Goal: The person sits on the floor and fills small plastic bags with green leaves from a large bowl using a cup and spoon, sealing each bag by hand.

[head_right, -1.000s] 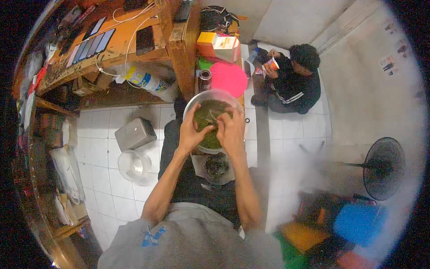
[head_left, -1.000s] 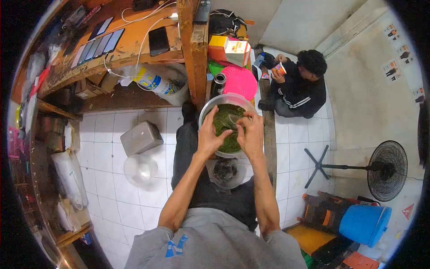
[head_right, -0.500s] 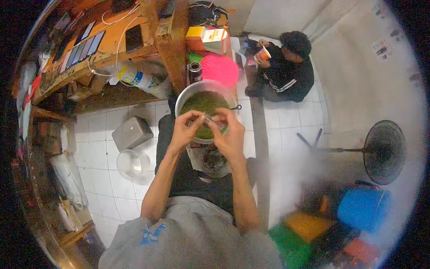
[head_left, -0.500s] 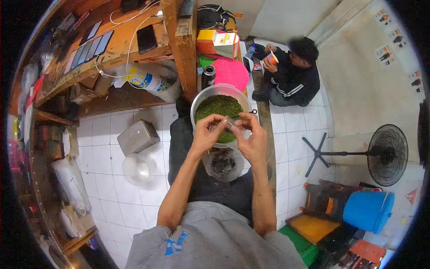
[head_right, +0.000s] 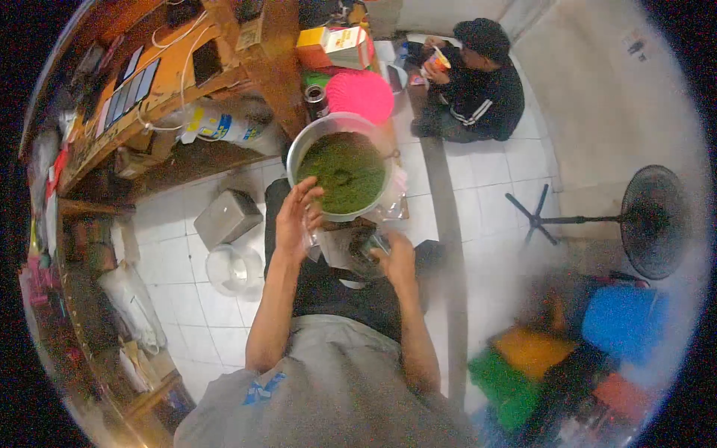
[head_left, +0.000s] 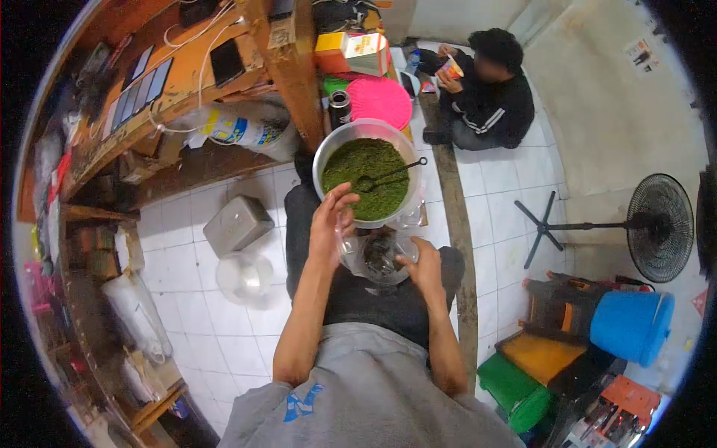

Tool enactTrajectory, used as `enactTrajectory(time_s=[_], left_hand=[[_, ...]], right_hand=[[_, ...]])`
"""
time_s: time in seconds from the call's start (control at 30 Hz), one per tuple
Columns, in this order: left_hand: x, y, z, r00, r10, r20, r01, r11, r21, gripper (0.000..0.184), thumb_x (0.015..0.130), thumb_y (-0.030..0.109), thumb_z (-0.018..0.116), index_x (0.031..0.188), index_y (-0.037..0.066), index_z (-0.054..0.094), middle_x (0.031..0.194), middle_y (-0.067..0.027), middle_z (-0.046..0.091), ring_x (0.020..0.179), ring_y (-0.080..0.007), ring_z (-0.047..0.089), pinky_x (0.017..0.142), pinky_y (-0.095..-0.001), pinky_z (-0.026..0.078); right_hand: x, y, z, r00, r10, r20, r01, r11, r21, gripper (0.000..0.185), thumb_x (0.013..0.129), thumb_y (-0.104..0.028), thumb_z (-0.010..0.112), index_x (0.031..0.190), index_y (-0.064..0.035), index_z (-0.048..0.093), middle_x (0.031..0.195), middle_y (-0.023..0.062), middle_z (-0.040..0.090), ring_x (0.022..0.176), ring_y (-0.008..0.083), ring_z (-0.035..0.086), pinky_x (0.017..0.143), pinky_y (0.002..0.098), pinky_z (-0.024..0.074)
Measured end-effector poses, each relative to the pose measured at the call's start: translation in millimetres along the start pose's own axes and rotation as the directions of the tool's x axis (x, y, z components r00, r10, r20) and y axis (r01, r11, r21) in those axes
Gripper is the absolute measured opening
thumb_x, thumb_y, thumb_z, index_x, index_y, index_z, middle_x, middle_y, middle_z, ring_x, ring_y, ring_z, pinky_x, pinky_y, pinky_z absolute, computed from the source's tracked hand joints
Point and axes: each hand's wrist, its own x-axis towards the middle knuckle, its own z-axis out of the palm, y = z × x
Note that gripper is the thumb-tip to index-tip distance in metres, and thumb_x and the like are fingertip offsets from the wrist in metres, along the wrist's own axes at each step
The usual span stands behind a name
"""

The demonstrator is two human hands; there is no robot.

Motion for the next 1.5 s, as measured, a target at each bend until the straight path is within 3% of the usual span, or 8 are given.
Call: enactTrajectory(time_s=[0.07,0.2,0.33,0.53,0.87,1.2,1.27,1.5], left_hand=[[2.1,-3.2,0.6,0.989,0.004,0.149,0.017,0.99,-0.14,0.047,0.104,0.041,0.055,0.137,0.007,0.056,0.109,-0.0026,0.067,0.064,-0.0054,0.041,0.054,-0.0204,0.035],[5.3,-11.7,11.1,0.988,0.007,0.156,0.011,0.993,-0.116,0.046,0.104,0.036,0.053,0.139,0.007,0.054,0.112,-0.0044,0.065,0.073,-0.01,0.049,0.061,-0.0229,0.041],[4.5,-14.9,14.4,0.976,0.084,0.199,-0.051,0.985,-0.168,0.045,0.102,0.028,0.059,0.14,0.005,0.053,0.115,-0.0054,0.066,0.09,-0.012,0.058,0.077,-0.0255,0.049],[-15.3,-6.6,-2.0,0.991,0.055,0.122,-0.113,0.835,0.539,0.044,0.096,0.013,0.07,0.136,0.0,0.056,0.112,-0.0058,0.068,0.097,-0.0115,0.063,0.082,-0.0262,0.054],[-24.5,8.4,-1.7,0.977,-0.113,0.18,-0.016,0.806,0.592,0.023,0.1,0.019,0.067,0.101,-0.003,0.075,0.086,-0.0063,0.073,0.074,-0.0132,0.066,0.068,-0.0273,0.053],[-33.6,10.7,-5.3,0.962,-0.207,0.179,0.103,0.881,0.462,0.019,0.097,0.016,0.072,0.1,-0.003,0.075,0.082,-0.0066,0.072,0.069,-0.0119,0.065,0.062,-0.0261,0.052],[-29.8,5.3,-10.8,0.984,-0.136,0.112,0.075,0.899,0.431,0.017,0.095,0.015,0.074,0.098,-0.002,0.075,0.082,-0.0071,0.072,0.069,-0.012,0.065,0.062,-0.0261,0.051],[-29.8,-12.9,-6.1,0.996,-0.049,0.08,0.022,0.952,0.305,0.017,0.092,0.015,0.079,0.09,-0.001,0.073,0.084,-0.006,0.072,0.073,-0.0111,0.064,0.066,-0.0264,0.051]], right_hand=[[5.7,-13.4,-0.3,0.996,0.086,0.037,-0.085,0.996,-0.007,0.039,0.087,-0.014,0.081,0.12,0.0011,0.067,0.108,0.0173,0.075,0.095,0.0251,0.074,0.081,0.0343,0.0585],[22.4,-64.5,17.1,0.926,0.068,0.372,-0.324,0.651,0.686,0.033,0.089,-0.009,0.078,0.118,0.0026,0.067,0.094,0.0077,0.073,0.081,0.0123,0.069,0.072,0.0259,0.0557],[31.4,-83.1,24.4,0.915,0.089,0.393,-0.347,0.673,0.654,0.027,0.089,-0.002,0.075,0.114,0.0026,0.068,0.088,0.003,0.07,0.076,0.0075,0.065,0.07,0.022,0.0536],[37.3,-86.7,-5.7,0.979,0.083,0.185,-0.174,0.814,0.554,0.017,0.089,-0.005,0.077,0.104,0.0017,0.074,0.086,0.0004,0.071,0.072,0.0046,0.061,0.065,0.0199,0.0481],[54.5,-98.3,-40.2,0.967,-0.195,0.165,0.135,0.939,0.315,0.013,0.085,-0.006,0.079,0.097,-0.0007,0.077,0.077,-0.0012,0.068,0.067,0.004,0.055,0.062,0.0213,0.0435],[72.7,-100.9,-24.2,0.996,-0.058,0.061,0.042,0.969,0.245,0.026,0.081,-0.009,0.083,0.104,-0.0008,0.074,0.077,0.0062,0.072,0.066,0.0124,0.062,0.061,0.0282,0.0499],[75.0,-107.9,-20.2,0.875,-0.396,-0.278,0.348,0.915,-0.206,0.04,0.077,-0.011,0.087,0.112,-0.0013,0.071,0.085,0.0095,0.074,0.069,0.0171,0.066,0.064,0.0323,0.0537],[37.8,-129.5,-11.1,0.967,-0.171,0.188,0.1,0.936,0.339,0.042,0.078,-0.008,0.085,0.116,-0.0006,0.069,0.1,0.0157,0.077,0.092,0.0226,0.076,0.077,0.0331,0.0611]])
